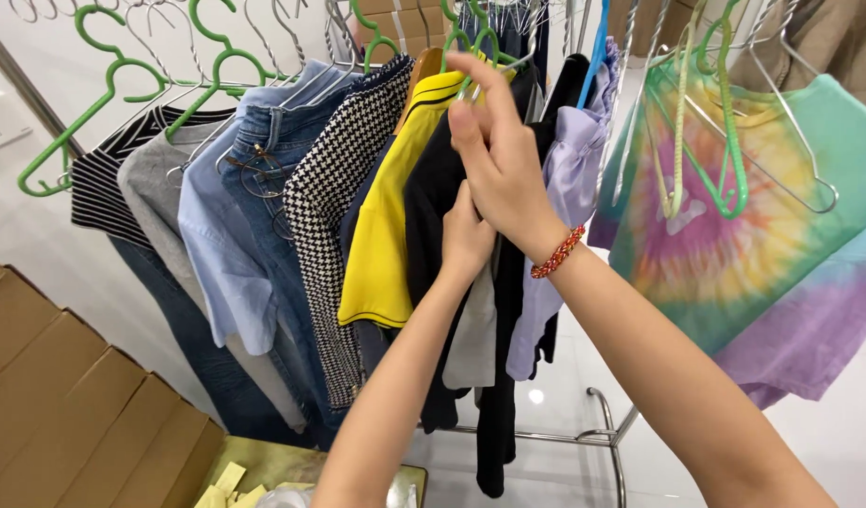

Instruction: The person takes a black t-shirt from a clothing rack, lays it on a table, and folds it into a compact roll. They then repeat the process with a grey t-shirt, folding it and placing it next to the first one.

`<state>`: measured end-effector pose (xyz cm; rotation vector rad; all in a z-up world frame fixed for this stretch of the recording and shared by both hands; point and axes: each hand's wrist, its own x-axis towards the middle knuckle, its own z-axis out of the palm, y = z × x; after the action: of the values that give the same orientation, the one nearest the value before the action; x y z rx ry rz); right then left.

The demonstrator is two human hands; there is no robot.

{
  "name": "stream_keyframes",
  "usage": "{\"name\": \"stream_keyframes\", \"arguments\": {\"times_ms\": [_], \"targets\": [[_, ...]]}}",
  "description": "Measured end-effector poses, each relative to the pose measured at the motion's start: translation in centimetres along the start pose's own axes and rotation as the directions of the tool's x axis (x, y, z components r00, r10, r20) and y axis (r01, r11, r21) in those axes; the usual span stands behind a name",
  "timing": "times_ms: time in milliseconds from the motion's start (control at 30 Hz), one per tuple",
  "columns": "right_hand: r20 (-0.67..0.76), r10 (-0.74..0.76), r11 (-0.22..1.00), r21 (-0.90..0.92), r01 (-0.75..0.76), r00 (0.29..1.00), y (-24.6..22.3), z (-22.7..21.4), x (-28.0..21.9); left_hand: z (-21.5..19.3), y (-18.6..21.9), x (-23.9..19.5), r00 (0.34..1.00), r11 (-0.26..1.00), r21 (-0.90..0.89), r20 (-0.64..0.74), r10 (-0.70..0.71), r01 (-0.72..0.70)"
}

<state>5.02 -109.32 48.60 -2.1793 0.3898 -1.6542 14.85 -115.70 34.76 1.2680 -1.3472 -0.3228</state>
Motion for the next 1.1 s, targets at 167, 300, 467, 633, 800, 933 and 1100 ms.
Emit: {"name": "stream_keyframes", "arguments": {"times_ms": [167, 300, 467, 633, 800, 933, 1100], "targets": [[-0.085, -0.104, 0.991, 0.074, 0.111, 0.991, -1.6, 0.3, 1.5, 5.1, -9.4, 0.3, 0.999, 0.998, -0.065, -0.037, -0.026, 0.024], [-0.123, -0.197, 0.971, 0.11, 0.211, 0.973, -2.4, 0.6, 1.7, 5.2, -9.1, -1.4, 0.991, 0.967, -0.22, 0.006, -0.135, 0.133], [-0.141, -0.249, 0.96, 0.098, 0.264, 0.958, -2.2, 1.4, 1.2, 3.3, -7.2, -0.8, 0.978, 0.937, -0.28, 0.038, -0.206, 0.208], [-0.163, -0.356, 0.932, 0.016, 0.363, 0.92, -4.1, 0.6, 4.0, 4.3, -10.2, -0.3, 0.984, 0.92, -0.349, 0.049, -0.169, 0.176], [-0.046, -0.284, 0.948, -0.16, 0.274, 0.958, 2.5, 2.3, 1.7, 3.3, -6.4, -1.2, 0.993, 0.928, -0.36, -0.033, -0.111, 0.092], [-0.066, -0.05, 0.98, -0.196, 0.036, 0.997, 9.0, 3.6, 0.1, 2.5, -4.2, -0.5, 0.998, 0.942, -0.336, -0.053, -0.039, 0.019], [-0.158, -0.091, 0.983, -0.173, 0.063, 0.983, 8.7, 3.8, 0.1, 1.4, -3.8, -0.2, 0.999, 0.936, -0.348, 0.021, -0.042, 0.047]]}}
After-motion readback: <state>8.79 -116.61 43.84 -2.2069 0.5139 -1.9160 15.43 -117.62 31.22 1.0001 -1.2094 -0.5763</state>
